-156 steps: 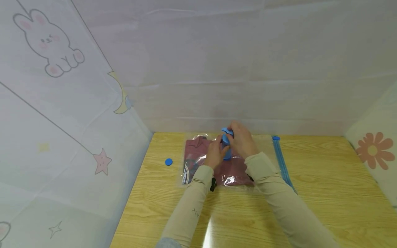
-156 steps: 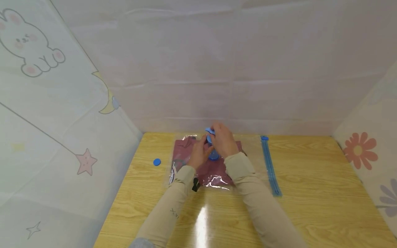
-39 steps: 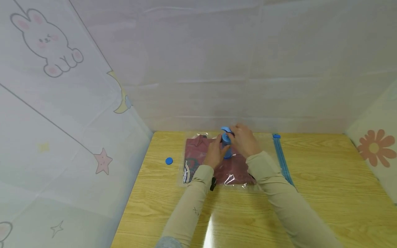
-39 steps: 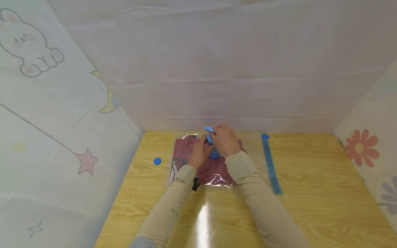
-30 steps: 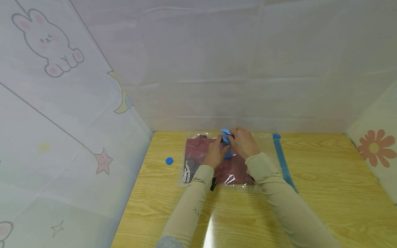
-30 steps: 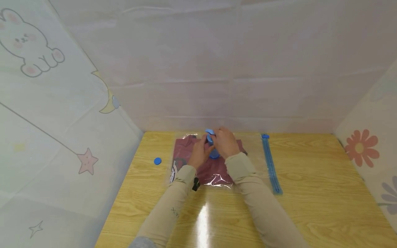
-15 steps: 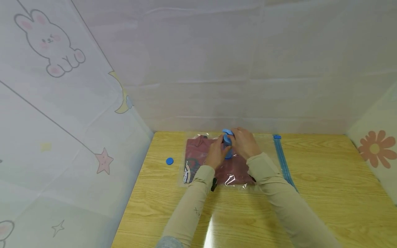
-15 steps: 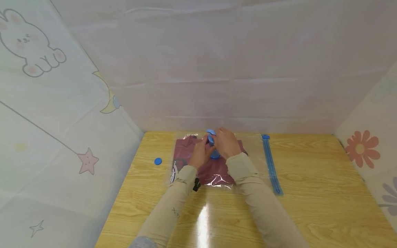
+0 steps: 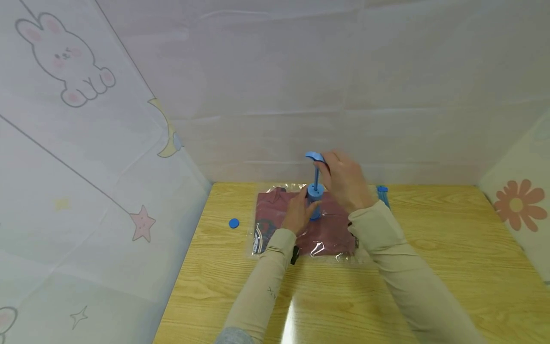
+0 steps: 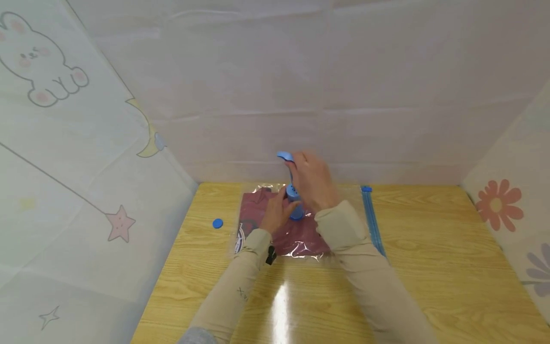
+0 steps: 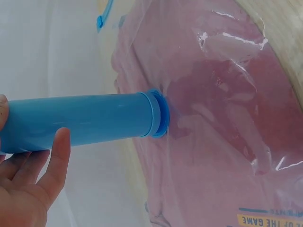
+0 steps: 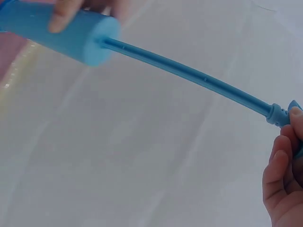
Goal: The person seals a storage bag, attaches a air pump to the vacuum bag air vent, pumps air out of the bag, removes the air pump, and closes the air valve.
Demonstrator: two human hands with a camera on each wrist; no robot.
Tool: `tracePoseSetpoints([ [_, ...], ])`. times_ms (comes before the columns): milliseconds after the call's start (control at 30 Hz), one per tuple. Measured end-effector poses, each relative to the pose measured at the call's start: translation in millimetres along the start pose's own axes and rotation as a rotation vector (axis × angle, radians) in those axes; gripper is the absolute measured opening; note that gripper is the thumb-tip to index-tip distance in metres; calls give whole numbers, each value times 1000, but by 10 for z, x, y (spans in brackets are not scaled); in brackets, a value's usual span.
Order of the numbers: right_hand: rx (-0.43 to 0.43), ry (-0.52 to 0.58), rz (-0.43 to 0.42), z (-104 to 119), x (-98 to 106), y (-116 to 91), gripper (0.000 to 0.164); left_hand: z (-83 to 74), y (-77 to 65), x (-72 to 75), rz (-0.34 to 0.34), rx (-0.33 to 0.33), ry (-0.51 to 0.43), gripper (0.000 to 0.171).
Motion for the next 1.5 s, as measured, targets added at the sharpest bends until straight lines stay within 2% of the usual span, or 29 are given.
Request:
tracePoseSetpoints([
  [100,28,29,-52,84,117,60,18,2,5,-5,9,-9,9,57],
  [233,46,46,-79,155,190,93,20,8,2,-11,10,-21,17,59],
  [433,35,66,-103,165,184,101,21,6,0,-1,-5,-28,3,60],
  [667,21,60,-106,162,177,114,24,8,2,6,11,-5,-3,62],
  [833,13,76,-116,150,169,131,23,-6,4,11,-3,-24,2,61],
  [1100,-6,111,-115,121,118,119,20,-12,1,3,-10,-7,5,60],
  [1267,-45,92,-66,47,19,73,18,-25,3,16,-8,0,-3,61],
  [1500,-215,64,126,-161,-289,-174,19,-21,-23,0,-18,-26,40,58],
])
Point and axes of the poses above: each hand's wrist, its own y-axis towards the middle knuckle, its own x-axis out of the back of the hand, z = x × y, the point moved 1 cm from there along y, towards the middle knuckle, and after that the axes turned 2 degrees about -x, right-handed, at the moved point
